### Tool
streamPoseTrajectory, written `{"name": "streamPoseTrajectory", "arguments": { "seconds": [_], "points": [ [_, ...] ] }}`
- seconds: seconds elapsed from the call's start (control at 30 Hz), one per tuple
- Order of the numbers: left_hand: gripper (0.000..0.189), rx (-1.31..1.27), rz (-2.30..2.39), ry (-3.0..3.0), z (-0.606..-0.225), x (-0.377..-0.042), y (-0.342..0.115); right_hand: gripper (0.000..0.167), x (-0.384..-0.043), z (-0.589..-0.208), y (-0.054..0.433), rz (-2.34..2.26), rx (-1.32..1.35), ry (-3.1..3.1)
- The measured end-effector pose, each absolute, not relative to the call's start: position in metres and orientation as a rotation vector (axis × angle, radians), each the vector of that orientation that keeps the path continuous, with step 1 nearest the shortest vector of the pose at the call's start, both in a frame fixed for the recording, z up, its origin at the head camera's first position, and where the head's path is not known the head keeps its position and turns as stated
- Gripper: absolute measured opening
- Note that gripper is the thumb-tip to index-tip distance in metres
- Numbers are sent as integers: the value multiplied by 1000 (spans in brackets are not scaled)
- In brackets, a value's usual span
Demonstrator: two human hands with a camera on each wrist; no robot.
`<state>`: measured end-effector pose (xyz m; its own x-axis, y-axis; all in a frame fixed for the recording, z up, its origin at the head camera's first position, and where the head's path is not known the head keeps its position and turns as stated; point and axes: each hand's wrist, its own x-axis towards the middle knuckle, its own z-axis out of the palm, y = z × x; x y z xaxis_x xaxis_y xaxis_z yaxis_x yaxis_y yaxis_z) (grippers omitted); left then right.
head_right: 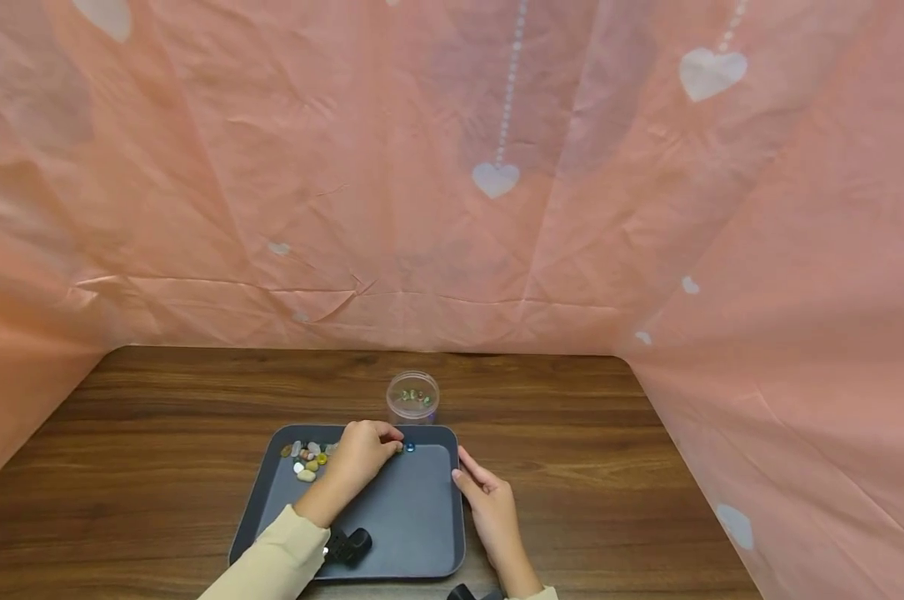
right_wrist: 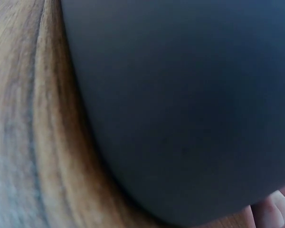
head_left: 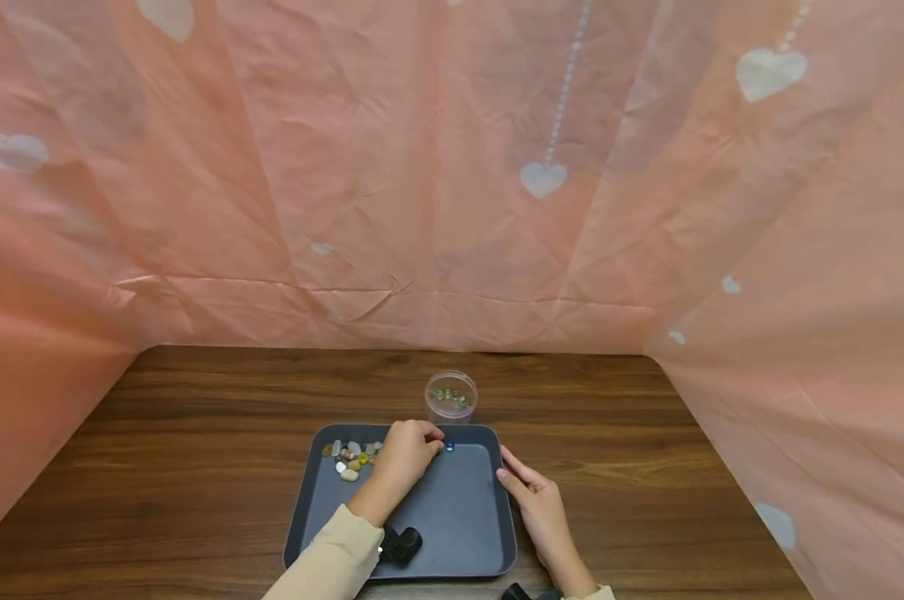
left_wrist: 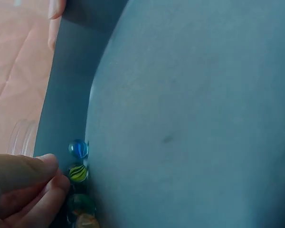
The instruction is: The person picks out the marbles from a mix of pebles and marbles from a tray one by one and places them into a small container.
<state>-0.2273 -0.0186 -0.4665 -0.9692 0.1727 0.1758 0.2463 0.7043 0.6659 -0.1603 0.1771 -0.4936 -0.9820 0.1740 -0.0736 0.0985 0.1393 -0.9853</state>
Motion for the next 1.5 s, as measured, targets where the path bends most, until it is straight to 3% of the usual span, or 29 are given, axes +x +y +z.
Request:
{"name": "streamPoseTrajectory", "arguments": {
  "seconds": [0.43,0.63,0.9,1.23,1.5],
  "points": [
    [5,-553,-671,-2857,-470,-225,-12,41,-163,-496,179,1994,-340,-2329],
    [6,-543,-715,-2842,-470,-227,-14,41,-165,-496,178,1973,-326,-2339],
    [5,-414,-1461,-2782,-468,-230,-24,43,-163,-494,178,2001,-315,-2346],
    [28,-102,-2519,-2328,-466,-239,-32,44,-158,-494,179,1994,-322,-2338],
    [39,-68,-2953,-1868,-465,-245,-45,44,-159,-493,177,2033,-306,-2341]
  ]
}}
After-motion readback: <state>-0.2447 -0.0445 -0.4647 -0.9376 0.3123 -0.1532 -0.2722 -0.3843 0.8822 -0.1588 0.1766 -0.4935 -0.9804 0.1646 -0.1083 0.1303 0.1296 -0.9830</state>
